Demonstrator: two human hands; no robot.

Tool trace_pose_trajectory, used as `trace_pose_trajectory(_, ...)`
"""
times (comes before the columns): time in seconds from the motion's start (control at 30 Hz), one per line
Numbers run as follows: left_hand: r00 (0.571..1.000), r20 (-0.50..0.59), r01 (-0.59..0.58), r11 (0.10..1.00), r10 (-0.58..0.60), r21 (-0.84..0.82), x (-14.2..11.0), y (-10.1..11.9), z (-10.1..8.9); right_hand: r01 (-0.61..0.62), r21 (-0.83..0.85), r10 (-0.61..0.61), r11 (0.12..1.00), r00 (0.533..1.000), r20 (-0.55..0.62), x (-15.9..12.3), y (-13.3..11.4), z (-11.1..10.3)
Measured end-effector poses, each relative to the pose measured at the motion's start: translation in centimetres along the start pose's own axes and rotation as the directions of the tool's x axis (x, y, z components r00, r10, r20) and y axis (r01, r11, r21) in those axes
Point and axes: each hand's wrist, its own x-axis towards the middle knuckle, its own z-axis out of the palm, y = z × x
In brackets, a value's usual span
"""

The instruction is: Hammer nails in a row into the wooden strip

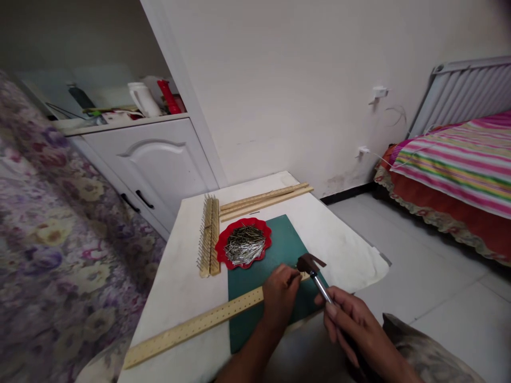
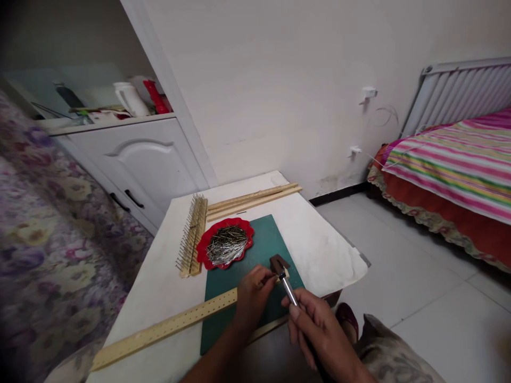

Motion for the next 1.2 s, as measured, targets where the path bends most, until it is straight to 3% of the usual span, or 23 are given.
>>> trace_pose_trajectory(0.23,1.000,0.011,0.002,0.999,-0.001,-0.053,-0.1,0.1,-0.2,0.010,0.010,-0.010,1.000,1.000,-0.013,0.1,0.1,-0.5)
trace_pose_trajectory(0.93,1.000,0.014,0.019,1.000,-0.019,0.012,-0.1,-0.2,0.1,-0.036,-0.009,0.037,0.999,0.999,0.022,0.3,0.5,0.5)
trace_pose_trajectory(1.1,0.999,0.037,-0.033,0.999,0.033,-0.001,-0.5,-0.2,-1.4,0.003,0.010,-0.003,1.000,1.000,-0.007,0.4,0.1,-0.1)
trace_pose_trajectory(1.2,0.997,0.049,-0.065,0.988,0.059,0.138,-1.3,-1.1,-3.2,0.033,0.023,-0.032,0.999,0.998,-0.061,0.6,-0.1,-0.6)
